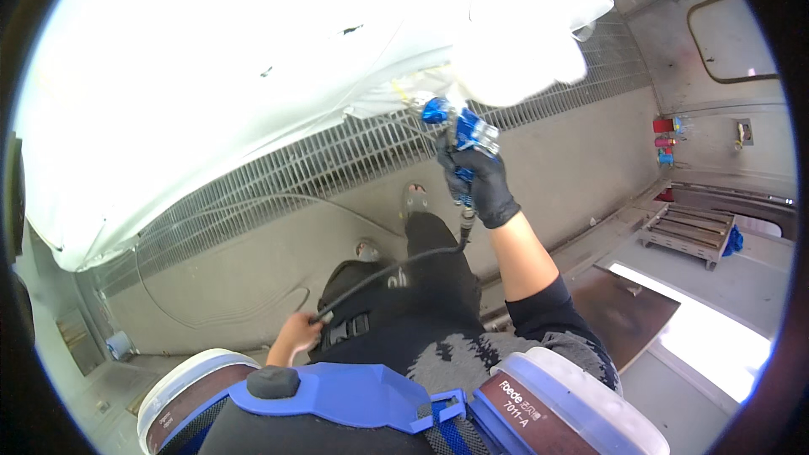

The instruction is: The person spray-paints the hood and front bumper of a white car using a spray gun. They move the gun in steady horizontal passes across the hood, then along the bumper and wheel arches, maintaining consistent distance and overlap.

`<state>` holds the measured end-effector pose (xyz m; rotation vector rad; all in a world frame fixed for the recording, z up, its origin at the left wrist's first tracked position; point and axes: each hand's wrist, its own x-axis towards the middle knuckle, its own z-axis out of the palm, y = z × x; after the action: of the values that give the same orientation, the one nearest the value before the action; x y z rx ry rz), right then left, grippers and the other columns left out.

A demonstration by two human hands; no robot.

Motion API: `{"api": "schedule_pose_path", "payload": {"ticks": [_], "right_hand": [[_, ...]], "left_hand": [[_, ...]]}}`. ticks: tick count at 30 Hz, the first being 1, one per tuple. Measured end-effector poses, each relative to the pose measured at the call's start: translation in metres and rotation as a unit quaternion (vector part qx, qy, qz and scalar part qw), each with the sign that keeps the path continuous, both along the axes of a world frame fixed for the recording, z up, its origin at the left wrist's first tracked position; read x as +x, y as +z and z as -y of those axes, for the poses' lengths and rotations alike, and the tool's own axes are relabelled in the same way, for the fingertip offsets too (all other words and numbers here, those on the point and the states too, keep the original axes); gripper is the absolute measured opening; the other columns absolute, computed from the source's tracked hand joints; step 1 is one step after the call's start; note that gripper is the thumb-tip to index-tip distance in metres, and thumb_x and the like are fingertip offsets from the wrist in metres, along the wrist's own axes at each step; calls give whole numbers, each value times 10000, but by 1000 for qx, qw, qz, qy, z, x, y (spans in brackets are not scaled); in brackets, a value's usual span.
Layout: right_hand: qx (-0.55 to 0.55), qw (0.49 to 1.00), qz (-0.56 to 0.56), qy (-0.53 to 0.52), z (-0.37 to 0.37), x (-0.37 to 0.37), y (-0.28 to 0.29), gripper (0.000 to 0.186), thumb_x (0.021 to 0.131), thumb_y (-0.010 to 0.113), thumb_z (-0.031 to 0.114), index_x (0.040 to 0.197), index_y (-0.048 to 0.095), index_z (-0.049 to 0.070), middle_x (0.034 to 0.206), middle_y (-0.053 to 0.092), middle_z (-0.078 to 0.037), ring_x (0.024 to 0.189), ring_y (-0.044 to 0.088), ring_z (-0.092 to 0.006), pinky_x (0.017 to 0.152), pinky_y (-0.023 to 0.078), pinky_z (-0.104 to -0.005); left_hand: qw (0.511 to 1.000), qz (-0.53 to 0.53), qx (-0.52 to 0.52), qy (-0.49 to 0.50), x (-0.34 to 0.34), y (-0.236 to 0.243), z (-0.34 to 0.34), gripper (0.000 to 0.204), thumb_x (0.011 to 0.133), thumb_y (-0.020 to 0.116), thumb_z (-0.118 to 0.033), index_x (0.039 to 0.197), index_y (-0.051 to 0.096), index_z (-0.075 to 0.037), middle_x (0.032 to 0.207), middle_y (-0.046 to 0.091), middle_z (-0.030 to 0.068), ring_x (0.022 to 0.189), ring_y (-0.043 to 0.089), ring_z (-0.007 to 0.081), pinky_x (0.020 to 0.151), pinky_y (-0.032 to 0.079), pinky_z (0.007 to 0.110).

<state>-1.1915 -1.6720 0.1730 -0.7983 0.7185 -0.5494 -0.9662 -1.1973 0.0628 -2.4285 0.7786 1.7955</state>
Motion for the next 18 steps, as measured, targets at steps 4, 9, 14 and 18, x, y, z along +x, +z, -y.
{"api": "schedule_pose_path", "payload": {"ticks": [4, 9, 14, 18], "right_hand": [[-129, 967, -97, -198, 53, -23, -22, 355, 852, 609, 193, 1154, 581, 10, 811, 559, -42, 449, 423, -109, 416, 321, -250], [-213, 917, -37, -335, 95, -52, -64, 436, 853, 590, 219, 1237, 557, 15, 876, 570, -51, 450, 394, -96, 429, 313, -237], [-182, 926, 97, -316, 91, -48, -137, 544, 828, 603, 221, 1317, 523, -4, 929, 578, -93, 440, 394, -111, 416, 323, -247], [-165, 937, 160, -265, 92, -44, -195, 570, 782, 598, 188, 1301, 530, -37, 894, 595, -127, 426, 404, -120, 401, 340, -247]], "left_hand": [[996, -86, 9, -3, -8, -27, 43, 358, 960, 674, -374, 1001, 744, -25, 810, 710, 213, 758, 681, 374, 709, 523, 459], [994, -11, -93, 58, 6, -101, 121, 414, 1011, 646, -397, 928, 693, 5, 697, 635, 170, 647, 602, 296, 628, 467, 445], [971, 116, -202, 52, 45, -163, 176, 404, 1011, 657, -384, 908, 668, 6, 631, 576, 151, 555, 531, 269, 555, 411, 446], [961, 178, -214, -1, 56, -196, 202, 474, 1016, 621, -444, 826, 633, -11, 689, 627, 221, 667, 641, 418, 612, 475, 485]]}}
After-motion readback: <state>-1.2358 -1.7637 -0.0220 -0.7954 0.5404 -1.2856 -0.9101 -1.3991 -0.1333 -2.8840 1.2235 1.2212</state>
